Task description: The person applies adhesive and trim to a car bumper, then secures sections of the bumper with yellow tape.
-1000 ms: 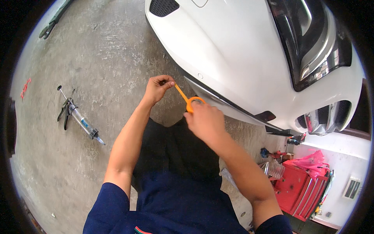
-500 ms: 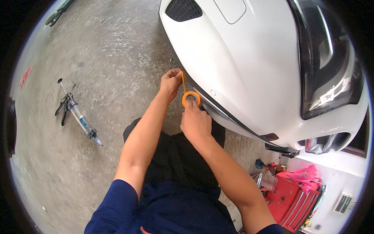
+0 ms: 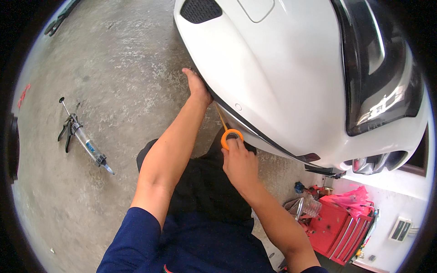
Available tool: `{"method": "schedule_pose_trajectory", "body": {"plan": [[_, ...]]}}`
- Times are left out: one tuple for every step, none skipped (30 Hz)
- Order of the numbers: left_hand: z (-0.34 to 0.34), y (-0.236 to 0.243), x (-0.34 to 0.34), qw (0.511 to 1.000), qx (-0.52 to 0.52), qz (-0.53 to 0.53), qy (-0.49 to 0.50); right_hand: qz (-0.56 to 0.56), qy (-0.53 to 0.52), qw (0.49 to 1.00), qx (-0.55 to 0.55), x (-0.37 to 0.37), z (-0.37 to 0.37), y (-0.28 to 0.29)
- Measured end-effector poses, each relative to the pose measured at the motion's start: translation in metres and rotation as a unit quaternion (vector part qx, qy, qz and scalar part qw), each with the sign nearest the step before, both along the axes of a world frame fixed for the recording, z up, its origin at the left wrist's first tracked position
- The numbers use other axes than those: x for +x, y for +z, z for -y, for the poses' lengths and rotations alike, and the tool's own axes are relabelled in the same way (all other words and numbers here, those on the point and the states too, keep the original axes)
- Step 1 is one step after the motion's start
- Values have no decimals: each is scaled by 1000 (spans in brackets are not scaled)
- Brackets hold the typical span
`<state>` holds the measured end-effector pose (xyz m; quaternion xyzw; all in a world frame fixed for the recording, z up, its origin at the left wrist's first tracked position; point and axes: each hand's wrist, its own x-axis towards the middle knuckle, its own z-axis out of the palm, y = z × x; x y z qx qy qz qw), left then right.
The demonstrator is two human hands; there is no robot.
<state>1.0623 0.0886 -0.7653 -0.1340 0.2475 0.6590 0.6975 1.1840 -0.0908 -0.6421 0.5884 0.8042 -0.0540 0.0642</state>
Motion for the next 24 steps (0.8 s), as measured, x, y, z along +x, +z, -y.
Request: {"method": "schedule_pose_trajectory", "body": {"plan": [[2,7,1,1000,-19,-12,5,-27,0,1000,15,6,5,-1],[1,2,-5,1000,1,-21,9,-35,1,999,20,5,8,-1],[1,-1,-6,1000,2,-21,10,-36,2,999,22,7,8,-1],[1,-4,-6,1000,1,-2,7,-58,11,997,49,9,9,-4],[3,-5,-7,1000,-2,16,3,-82,17,994,74,10,10,-5],[5,-10,-7,999,32,30,23,-84,18,994,73,10,10,-5],[10,-15,-9,999,30,28,25,-86,13,994,59,8,10,-4],[17,-20,-10,998,20,41,49,-87,8,995,48,7,10,-2],[23,-25,-11,996,13,55,73,-88,10,995,51,6,8,-1],[37,-31,-9,999,6,-9,49,-92,23,995,44,5,6,1],[57,-36,-5,999,39,-33,2,-94,31,994,36,7,5,2],[78,-38,-2,995,70,-58,-42,-94,32,994,36,9,3,1],[97,-37,2,992,72,-62,-79,-110,42,992,41,10,2,0],[116,-36,3,989,71,-66,-116,-127,52,990,43,10,2,-1],[133,-34,4,989,67,-68,-112,-130,55,989,39,9,2,-1],[146,-32,8,988,92,-31,-120,-133,54,989,34,7,2,1],[157,-31,10,985,119,6,-127,-136,54,989,30,5,1,3],[166,-32,9,985,116,5,-124,-164,40,985,20,3,0,3],[175,-35,8,974,185,55,-121,-165,42,985,18,-1,-1,3],[180,-32,6,954,254,105,-117,-172,27,985,10,-5,-2,5],[184,-30,2,954,254,106,-117,-179,11,984,3,-7,-4,7],[188,-27,-3,958,253,60,-123,-178,10,984,3,-8,-6,7],[189,-22,-7,959,252,12,-127,-193,-1,981,-6,-10,-8,7],[188,-20,-9,959,252,13,-125,-207,-12,978,-15,-11,-11,7]]}}
